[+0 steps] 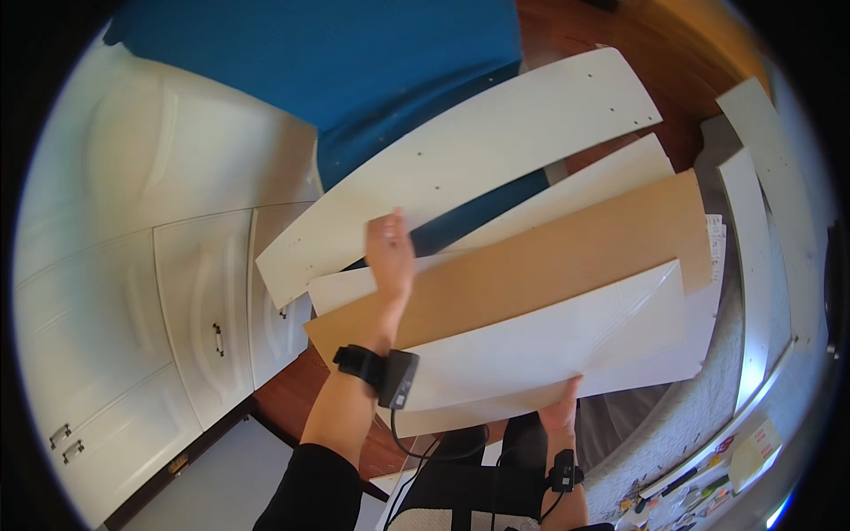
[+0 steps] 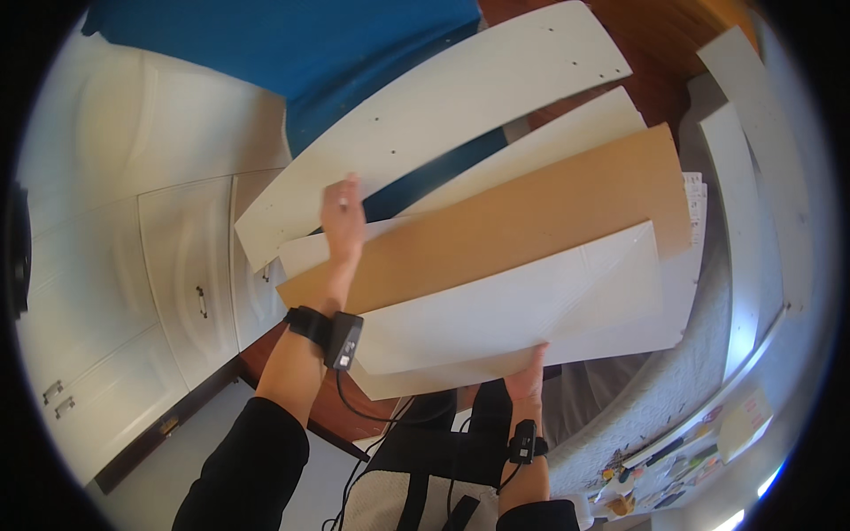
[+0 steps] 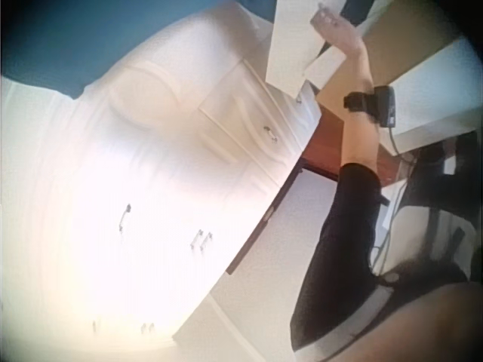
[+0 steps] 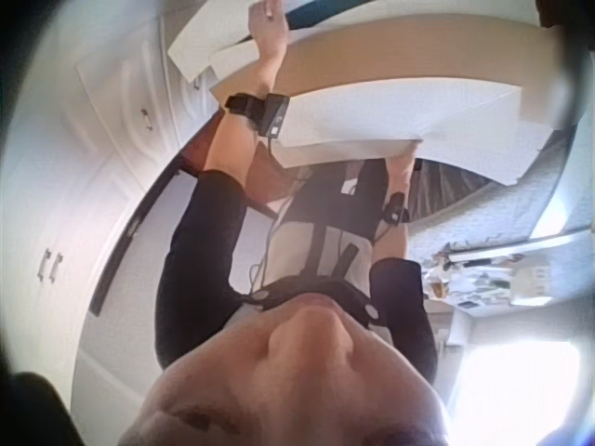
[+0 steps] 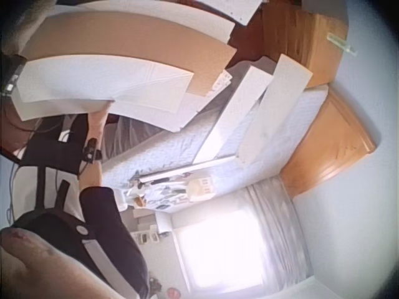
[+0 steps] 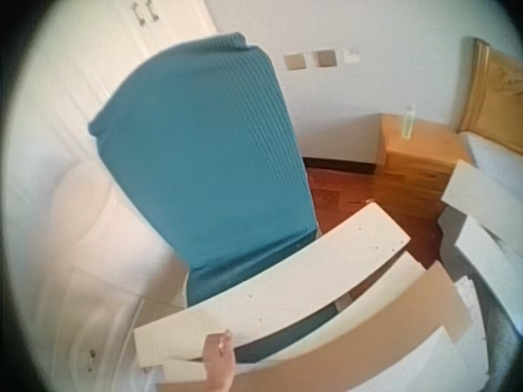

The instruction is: The person assembles flat-pack furniture by stacking white panels, aligning them, and fastening them with a screwdriver. They handle multiple panels and fasteners, working on the floor and using a bed as a staging surface.

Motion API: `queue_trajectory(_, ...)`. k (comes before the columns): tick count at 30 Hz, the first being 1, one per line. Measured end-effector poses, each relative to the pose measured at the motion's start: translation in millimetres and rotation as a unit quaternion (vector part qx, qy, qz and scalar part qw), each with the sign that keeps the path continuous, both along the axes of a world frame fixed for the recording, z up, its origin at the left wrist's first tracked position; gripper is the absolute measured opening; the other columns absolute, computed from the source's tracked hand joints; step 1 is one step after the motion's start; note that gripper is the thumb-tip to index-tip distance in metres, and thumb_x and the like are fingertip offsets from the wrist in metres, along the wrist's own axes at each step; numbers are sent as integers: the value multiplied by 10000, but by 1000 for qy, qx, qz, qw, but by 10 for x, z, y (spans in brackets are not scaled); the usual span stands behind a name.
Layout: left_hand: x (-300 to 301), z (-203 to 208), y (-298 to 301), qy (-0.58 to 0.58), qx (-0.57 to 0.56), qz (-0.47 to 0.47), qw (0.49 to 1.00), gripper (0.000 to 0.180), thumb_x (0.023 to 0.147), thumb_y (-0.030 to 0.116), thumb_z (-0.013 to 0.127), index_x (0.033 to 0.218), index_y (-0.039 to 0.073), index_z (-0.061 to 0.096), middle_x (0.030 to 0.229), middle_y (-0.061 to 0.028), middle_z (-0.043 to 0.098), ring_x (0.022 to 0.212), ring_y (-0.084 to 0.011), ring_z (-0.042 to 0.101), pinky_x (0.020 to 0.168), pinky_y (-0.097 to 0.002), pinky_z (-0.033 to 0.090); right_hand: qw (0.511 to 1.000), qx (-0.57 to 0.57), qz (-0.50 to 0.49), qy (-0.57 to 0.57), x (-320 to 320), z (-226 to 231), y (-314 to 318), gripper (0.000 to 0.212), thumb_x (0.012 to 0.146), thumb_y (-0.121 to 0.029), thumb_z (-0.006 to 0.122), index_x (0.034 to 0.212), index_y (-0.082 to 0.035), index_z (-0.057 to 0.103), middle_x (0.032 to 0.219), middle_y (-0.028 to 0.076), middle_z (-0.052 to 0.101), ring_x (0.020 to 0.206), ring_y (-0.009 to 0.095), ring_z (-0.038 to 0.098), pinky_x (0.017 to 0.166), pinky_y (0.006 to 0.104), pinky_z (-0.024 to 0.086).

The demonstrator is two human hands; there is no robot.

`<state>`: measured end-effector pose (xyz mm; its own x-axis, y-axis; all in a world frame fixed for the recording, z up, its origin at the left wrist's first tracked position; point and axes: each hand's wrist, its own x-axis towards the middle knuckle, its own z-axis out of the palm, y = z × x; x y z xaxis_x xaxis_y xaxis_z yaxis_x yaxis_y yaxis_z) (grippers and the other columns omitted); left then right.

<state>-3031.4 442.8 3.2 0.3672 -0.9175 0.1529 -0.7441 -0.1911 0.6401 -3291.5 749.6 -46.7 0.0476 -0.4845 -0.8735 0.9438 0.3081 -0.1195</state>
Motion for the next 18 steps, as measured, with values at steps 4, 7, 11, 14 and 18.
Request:
queue_trajectory(4, 1116, -93, -356, -209, -34, -5, 977, 287, 941, 250, 496, 875, -9, 601, 846, -192, 582, 883, -370, 525, 790, -456, 420, 1000, -13, -3, -6, -37, 85, -94, 838, 855, -709, 375, 1452, -135, 248, 1469, 27, 294, 1340, 258, 273, 1100, 444, 237)
queue_trajectory(7, 1767, -245, -780, -285, 104, -39, 952, 480, 975, 370, 378, 866, -24, 631, 891, -246, 616, 903, -415, 563, 825, -489, 432, 999, 19, 21, 19, -28, 127, -99, 862, 839, -731, 371, 1462, -153, 228, 1481, 24, 270, 1344, 263, 264, 1103, 448, 229)
queue_trajectory(11, 2062, -351, -1059, -227, 332, -60, 914, 679, 969, 492, 269, 826, -50, 652, 880, -281, 633, 875, -444, 594, 816, -509, 444, 1000, 4, 11, 21, -26, 107, -73, 862, 843, -730, 361, 1465, -150, 220, 1478, 34, 275, 1346, 259, 262, 1101, 449, 229)
queue_trajectory(14, 2033, -287, -1047, -254, 332, -53, 907, 725, 946, 534, 268, 792, -56, 660, 803, -280, 631, 813, -451, 608, 797, -521, 451, 1000, 10, 9, 23, -39, 75, -59, 853, 849, -726, 353, 1464, -148, 224, 1468, 37, 297, 1342, 256, 270, 1100, 447, 228)
queue_trajectory(18, 2074, 81, -888, -360, 197, -26, 912, 644, 929, 464, 348, 677, -44, 653, 679, -264, 607, 679, -453, 602, 705, -518, 469, 999, 35, 27, 28, -41, 59, -40, 849, 846, -735, 338, 1458, -153, 244, 1458, 31, 321, 1333, 255, 290, 1093, 444, 238)
